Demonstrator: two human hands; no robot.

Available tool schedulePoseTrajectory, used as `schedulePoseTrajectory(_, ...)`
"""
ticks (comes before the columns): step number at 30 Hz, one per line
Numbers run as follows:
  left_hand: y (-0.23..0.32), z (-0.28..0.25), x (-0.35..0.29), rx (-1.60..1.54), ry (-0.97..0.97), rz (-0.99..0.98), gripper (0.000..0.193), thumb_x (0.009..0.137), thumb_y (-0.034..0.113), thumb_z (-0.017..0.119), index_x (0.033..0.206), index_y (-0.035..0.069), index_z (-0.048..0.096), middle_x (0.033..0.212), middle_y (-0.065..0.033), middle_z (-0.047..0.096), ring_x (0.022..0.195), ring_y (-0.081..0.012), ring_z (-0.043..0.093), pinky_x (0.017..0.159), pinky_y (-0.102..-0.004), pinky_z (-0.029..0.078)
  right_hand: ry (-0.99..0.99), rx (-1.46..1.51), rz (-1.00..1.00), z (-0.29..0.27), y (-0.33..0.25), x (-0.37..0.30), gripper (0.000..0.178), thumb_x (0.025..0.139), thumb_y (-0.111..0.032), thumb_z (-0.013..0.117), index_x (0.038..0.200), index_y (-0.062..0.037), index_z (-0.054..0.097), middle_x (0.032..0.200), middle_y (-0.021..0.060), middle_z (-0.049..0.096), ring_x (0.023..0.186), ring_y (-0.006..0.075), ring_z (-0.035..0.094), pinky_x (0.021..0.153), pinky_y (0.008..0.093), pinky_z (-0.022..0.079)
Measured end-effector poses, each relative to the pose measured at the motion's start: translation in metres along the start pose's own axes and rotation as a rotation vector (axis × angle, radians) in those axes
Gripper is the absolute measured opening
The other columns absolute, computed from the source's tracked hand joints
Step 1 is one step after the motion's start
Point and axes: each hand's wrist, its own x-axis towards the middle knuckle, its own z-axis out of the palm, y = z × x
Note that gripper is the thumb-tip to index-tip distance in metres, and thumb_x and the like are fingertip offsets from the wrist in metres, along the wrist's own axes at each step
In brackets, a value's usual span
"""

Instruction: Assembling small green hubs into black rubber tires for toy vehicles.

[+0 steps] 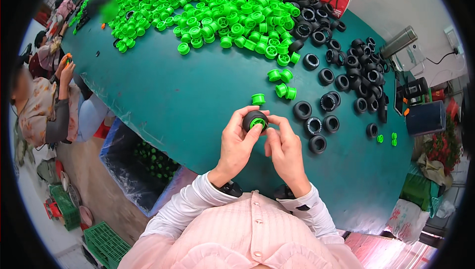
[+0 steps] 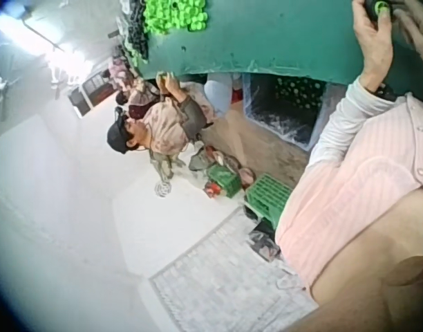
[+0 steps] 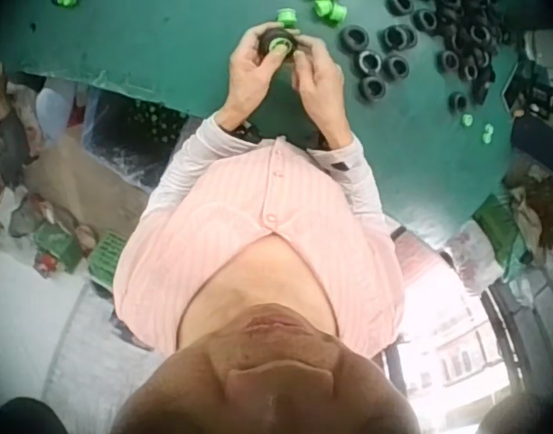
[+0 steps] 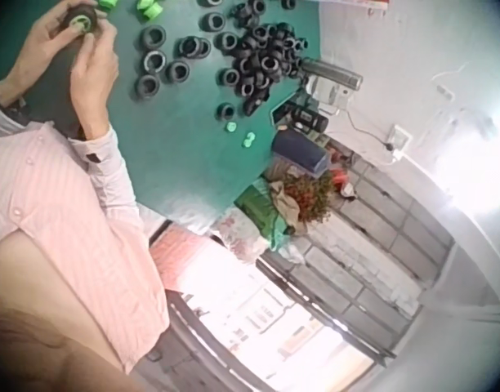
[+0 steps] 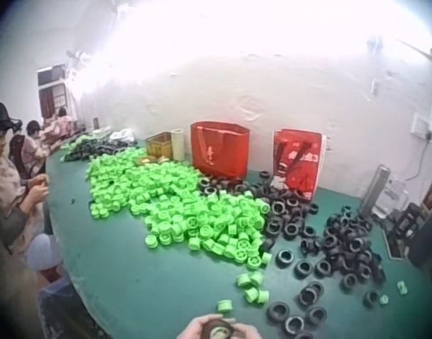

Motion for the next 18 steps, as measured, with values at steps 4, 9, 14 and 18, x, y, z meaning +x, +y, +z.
schedulePoseTrajectory(4, -0.003, 0.0, 0.0, 0.045, -0.014, 0.006, 0.037, 0.101, 0.001, 0.057, 0.136, -0.004, 0.047, 0.132, -0.0179, 0.061, 0.116, -0.0194, 0.062, 0.097, -0.0349, 0.058, 0.058, -0.115, -0.089, 0.002, 0.006, 0.0, 0.019, 0.101, -0.012, 0.055, 0.12, -0.0078, 0.056, 0.065, 0.0128, 0.067, 0.058, 0.0356, 0.066, 0.052, 0.0449, 0.046)
schedulePoseTrajectory(9, -0.004, 0.003, -0.001, 0.134, -0.004, -0.004, 0.037, 0.101, -0.001, 0.057, 0.137, -0.004, 0.048, 0.132, -0.0157, 0.062, 0.113, -0.0172, 0.063, 0.096, -0.0342, 0.058, 0.112, -0.427, -0.219, -0.004, 0.0, 0.0, 0.019, 0.1, -0.01, 0.057, 0.118, -0.0076, 0.056, 0.066, 0.0149, 0.067, 0.059, 0.0367, 0.067, 0.051, 0.0478, 0.047)
schedulePoseTrajectory(14, 0.003, 0.009, 0.004, 0.235, 0.008, 0.002, 0.037, 0.1, -0.004, 0.055, 0.137, -0.002, 0.049, 0.131, -0.0139, 0.062, 0.111, -0.0151, 0.063, 0.094, -0.0319, 0.058, 0.112, -0.427, -0.268, -0.008, 0.001, 0.006, 0.02, 0.099, -0.012, 0.058, 0.118, -0.0079, 0.057, 0.066, 0.0165, 0.067, 0.059, 0.0376, 0.067, 0.051, 0.0496, 0.048)
schedulePoseTrajectory(18, -0.002, 0.003, 0.004, 0.492, 0.079, 0.039, 0.037, 0.094, -0.005, 0.059, 0.131, -0.001, 0.056, 0.119, -0.0089, 0.067, 0.102, -0.0132, 0.065, 0.086, -0.0277, 0.054, 0.1, -0.622, -0.204, -0.002, -0.003, 0.007, 0.026, 0.098, -0.014, 0.055, 0.123, -0.0105, 0.06, 0.07, 0.0178, 0.068, 0.062, 0.039, 0.068, 0.054, 0.0509, 0.05)
